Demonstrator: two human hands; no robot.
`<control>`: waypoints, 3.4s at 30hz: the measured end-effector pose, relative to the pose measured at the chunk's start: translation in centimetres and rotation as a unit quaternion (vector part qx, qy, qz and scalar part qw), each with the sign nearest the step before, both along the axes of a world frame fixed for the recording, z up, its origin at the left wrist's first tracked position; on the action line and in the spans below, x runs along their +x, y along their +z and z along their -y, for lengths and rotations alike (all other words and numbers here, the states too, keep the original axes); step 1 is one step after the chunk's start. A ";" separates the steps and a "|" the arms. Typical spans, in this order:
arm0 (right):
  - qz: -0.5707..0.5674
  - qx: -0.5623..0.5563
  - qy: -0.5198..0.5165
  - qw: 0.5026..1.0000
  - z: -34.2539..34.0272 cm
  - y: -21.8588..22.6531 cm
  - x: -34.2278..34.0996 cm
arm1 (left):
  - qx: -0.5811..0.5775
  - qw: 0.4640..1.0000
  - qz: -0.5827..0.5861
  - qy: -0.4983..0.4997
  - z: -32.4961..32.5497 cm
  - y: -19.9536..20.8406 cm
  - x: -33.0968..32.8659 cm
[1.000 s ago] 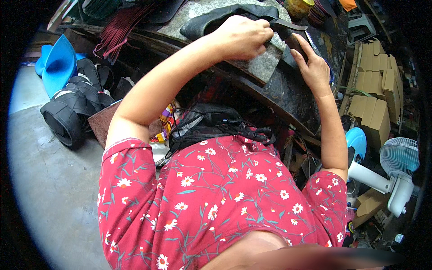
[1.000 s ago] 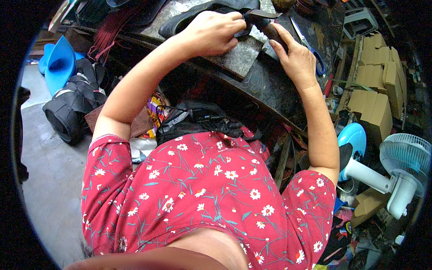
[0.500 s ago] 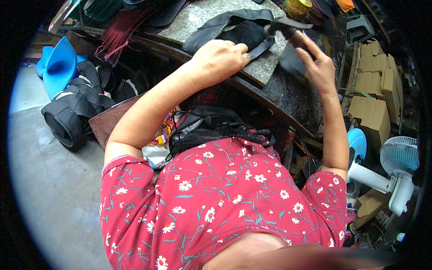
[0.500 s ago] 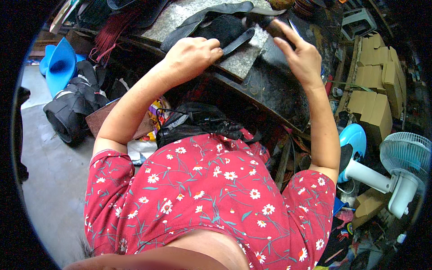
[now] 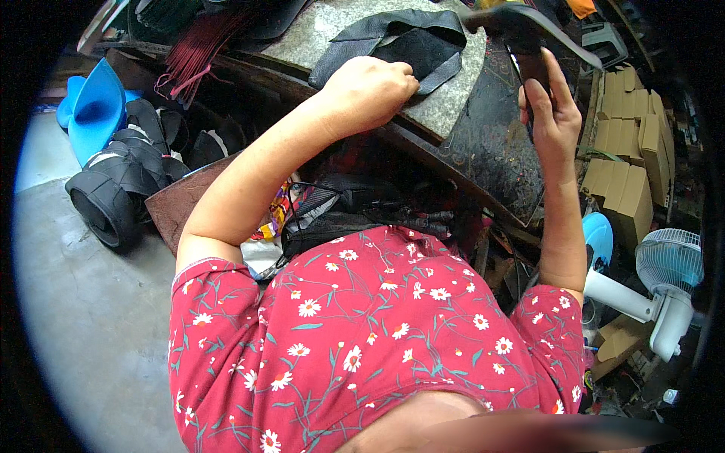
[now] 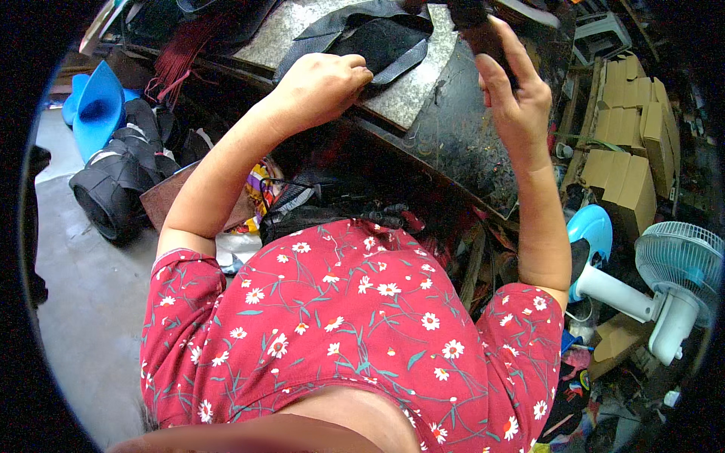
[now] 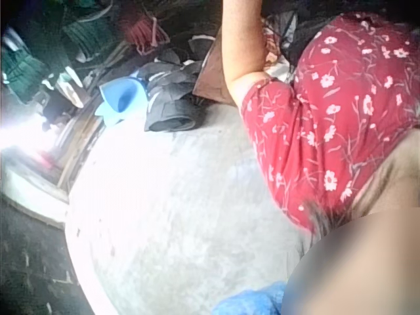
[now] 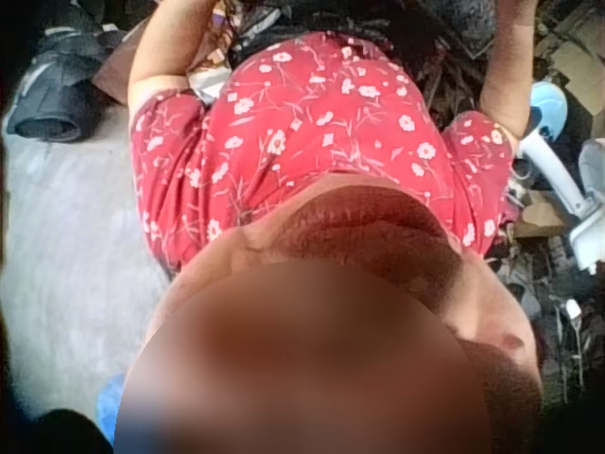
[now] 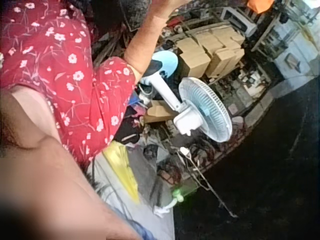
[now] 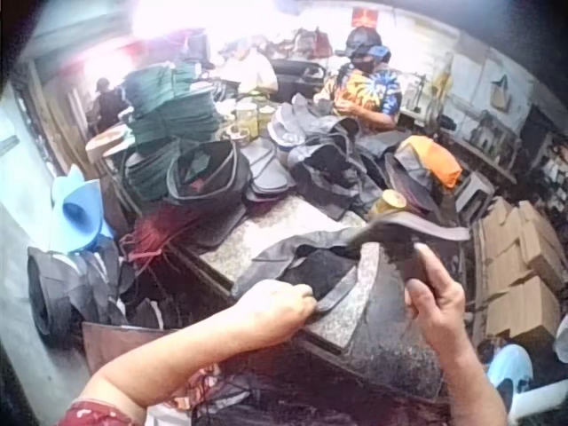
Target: The person uses a hammer to tap and shape the heel area of a black shoe on a workbench. They repeatedly reposition the shoe and inspect the heel with their hands between hammering.
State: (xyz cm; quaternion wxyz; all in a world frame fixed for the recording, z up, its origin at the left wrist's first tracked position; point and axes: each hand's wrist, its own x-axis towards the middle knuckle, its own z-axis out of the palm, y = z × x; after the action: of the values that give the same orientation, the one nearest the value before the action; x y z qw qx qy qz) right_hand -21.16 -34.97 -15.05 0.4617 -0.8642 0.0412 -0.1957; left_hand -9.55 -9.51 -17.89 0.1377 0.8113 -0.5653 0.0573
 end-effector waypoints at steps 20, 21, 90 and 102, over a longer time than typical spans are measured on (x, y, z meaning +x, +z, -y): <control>0.027 -0.135 0.012 0.990 0.1 -0.9 0.7 | -0.022 1.000 0.020 0.000 -0.1 -0.8 -0.4; 0.075 -0.134 0.006 0.988 0.4 -1.1 0.9 | -0.020 1.000 0.020 0.001 0.0 -0.8 -0.4; -0.085 -0.342 -0.058 0.934 1.9 -2.8 3.0 | -0.032 0.984 0.085 0.154 0.4 -0.6 -1.1; -0.095 -0.302 -0.022 0.948 0.2 -2.0 1.8 | -0.045 0.992 0.109 0.048 0.8 -1.7 -0.9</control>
State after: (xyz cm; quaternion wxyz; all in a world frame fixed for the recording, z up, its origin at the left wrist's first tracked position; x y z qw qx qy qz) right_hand -19.40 -35.22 -17.09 0.1688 -0.9766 0.0433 -0.1257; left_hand -10.49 -10.28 -19.59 0.1084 0.8195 -0.5342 0.1771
